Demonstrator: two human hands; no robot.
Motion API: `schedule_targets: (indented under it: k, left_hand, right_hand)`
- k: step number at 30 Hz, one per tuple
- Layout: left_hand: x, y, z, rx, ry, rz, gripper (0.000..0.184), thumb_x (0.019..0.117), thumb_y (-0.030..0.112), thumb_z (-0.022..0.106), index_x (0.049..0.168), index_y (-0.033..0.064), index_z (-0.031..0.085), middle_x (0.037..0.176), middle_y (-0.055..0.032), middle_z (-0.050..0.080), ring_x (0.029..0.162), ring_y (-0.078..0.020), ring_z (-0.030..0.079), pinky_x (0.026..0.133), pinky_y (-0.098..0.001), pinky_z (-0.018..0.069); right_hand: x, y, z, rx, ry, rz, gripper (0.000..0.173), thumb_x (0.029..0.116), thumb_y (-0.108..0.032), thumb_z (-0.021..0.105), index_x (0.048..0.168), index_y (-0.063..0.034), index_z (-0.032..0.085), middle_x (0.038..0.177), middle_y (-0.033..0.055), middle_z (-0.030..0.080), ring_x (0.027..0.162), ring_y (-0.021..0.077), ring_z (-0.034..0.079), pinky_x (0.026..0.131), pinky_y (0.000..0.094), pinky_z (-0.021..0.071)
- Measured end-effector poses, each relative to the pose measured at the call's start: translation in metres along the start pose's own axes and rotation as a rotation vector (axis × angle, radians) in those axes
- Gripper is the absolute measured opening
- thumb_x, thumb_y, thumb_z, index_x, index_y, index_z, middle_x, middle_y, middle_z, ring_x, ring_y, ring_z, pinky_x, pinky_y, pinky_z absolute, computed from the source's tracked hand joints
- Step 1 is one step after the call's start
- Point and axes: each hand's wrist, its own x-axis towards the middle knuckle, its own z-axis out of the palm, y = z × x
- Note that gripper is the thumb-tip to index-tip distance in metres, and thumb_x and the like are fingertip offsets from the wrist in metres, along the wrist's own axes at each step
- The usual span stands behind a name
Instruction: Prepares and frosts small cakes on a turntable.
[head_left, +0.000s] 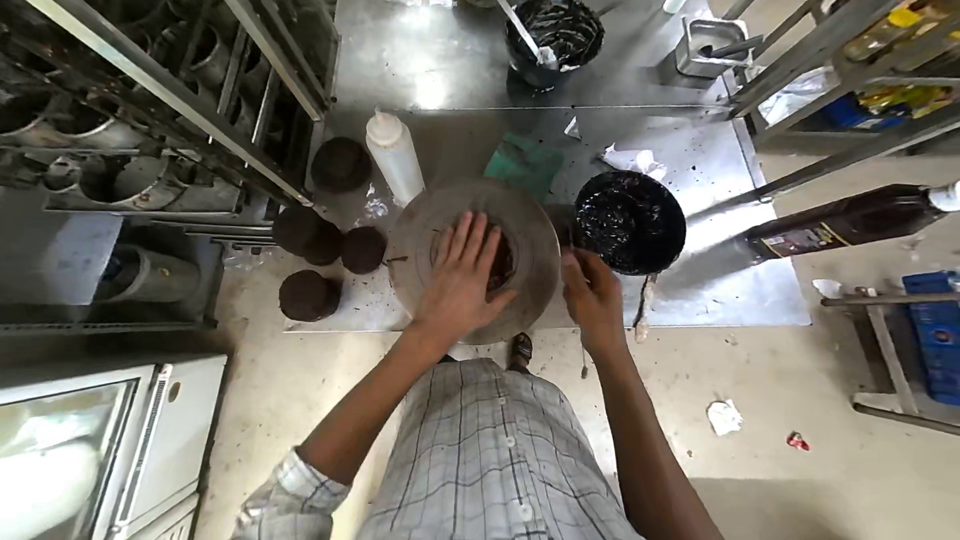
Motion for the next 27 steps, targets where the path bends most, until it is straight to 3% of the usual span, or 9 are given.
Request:
schedule_targets:
  k: [2,4,10,17,20,23,27]
  left_hand:
    - [0.004,0.000,0.008,0.070,-0.058,0.032,0.101,0.0882,0.070,0.062,0.159,0.0039,0.034,0.170,-0.0162,0.017,0.158,-0.0351,0.009,0.127,-0.0557,0.0109]
    - [0.005,-0.004,0.014,0.095,-0.061,0.027,0.101,0.0884,0.071,0.060,0.159,0.0042,0.033,0.170,-0.0150,0.017,0.158,-0.0336,0.009,0.128,-0.0542,0.0105]
    - [0.008,-0.008,0.025,0.145,-0.038,0.026,0.100,0.0875,0.073,0.060,0.160,0.0085,0.034,0.170,-0.0127,0.019,0.158,-0.0321,0.011,0.128,-0.0542,0.0099]
    - [0.008,-0.006,0.032,0.198,-0.025,0.007,0.101,0.0853,0.079,0.056,0.160,0.0134,0.036,0.169,-0.0124,0.022,0.158,-0.0327,0.013,0.127,-0.0569,0.0103]
    - [0.019,0.008,0.016,0.171,-0.060,-0.033,0.095,0.0856,0.082,0.053,0.159,0.0225,0.039,0.169,-0.0124,0.022,0.157,-0.0338,0.013,0.126,-0.0589,0.0101]
    - [0.022,0.014,0.019,0.199,-0.084,-0.034,0.088,0.0878,0.080,0.050,0.157,0.0270,0.043,0.170,-0.0126,0.020,0.157,-0.0393,0.009,0.124,-0.0655,0.0069]
    - [0.020,0.010,0.032,0.219,-0.057,-0.046,0.085,0.0882,0.078,0.053,0.157,0.0283,0.044,0.171,-0.0093,0.015,0.158,-0.0384,0.004,0.124,-0.0651,0.0059]
  right_hand:
    - [-0.011,0.014,-0.013,0.031,0.034,0.035,0.041,0.1074,-0.045,0.048,0.135,-0.0170,0.061,0.079,0.0024,0.059,0.048,0.0118,0.044,0.042,0.0280,0.0392]
    - [-0.022,0.032,-0.023,0.062,0.081,0.047,0.039,0.1076,-0.043,0.048,0.132,-0.0164,0.063,0.074,0.0016,0.056,0.045,0.0121,0.042,0.039,0.0275,0.0378]
    - [-0.056,0.071,-0.032,0.114,0.176,0.149,0.037,0.1058,-0.038,0.054,0.128,-0.0116,0.065,0.075,0.0032,0.058,0.046,0.0127,0.044,0.039,0.0281,0.0383]
    - [-0.061,0.074,-0.024,0.109,0.198,0.087,0.038,0.1051,-0.037,0.054,0.128,-0.0076,0.065,0.080,0.0017,0.064,0.052,0.0102,0.051,0.045,0.0268,0.0437]
    - [-0.051,0.068,-0.023,0.078,0.194,0.033,0.039,0.1052,-0.038,0.054,0.128,-0.0081,0.065,0.082,0.0013,0.066,0.055,0.0100,0.053,0.047,0.0266,0.0454]
    - [-0.047,0.060,-0.025,0.011,0.151,-0.005,0.041,0.1057,-0.036,0.053,0.136,-0.0095,0.061,0.082,0.0025,0.065,0.056,0.0109,0.054,0.049,0.0290,0.0471]
    - [-0.045,0.049,-0.023,-0.076,0.104,-0.065,0.045,0.1050,-0.035,0.054,0.145,-0.0146,0.057,0.078,0.0002,0.063,0.054,0.0096,0.053,0.048,0.0279,0.0474]
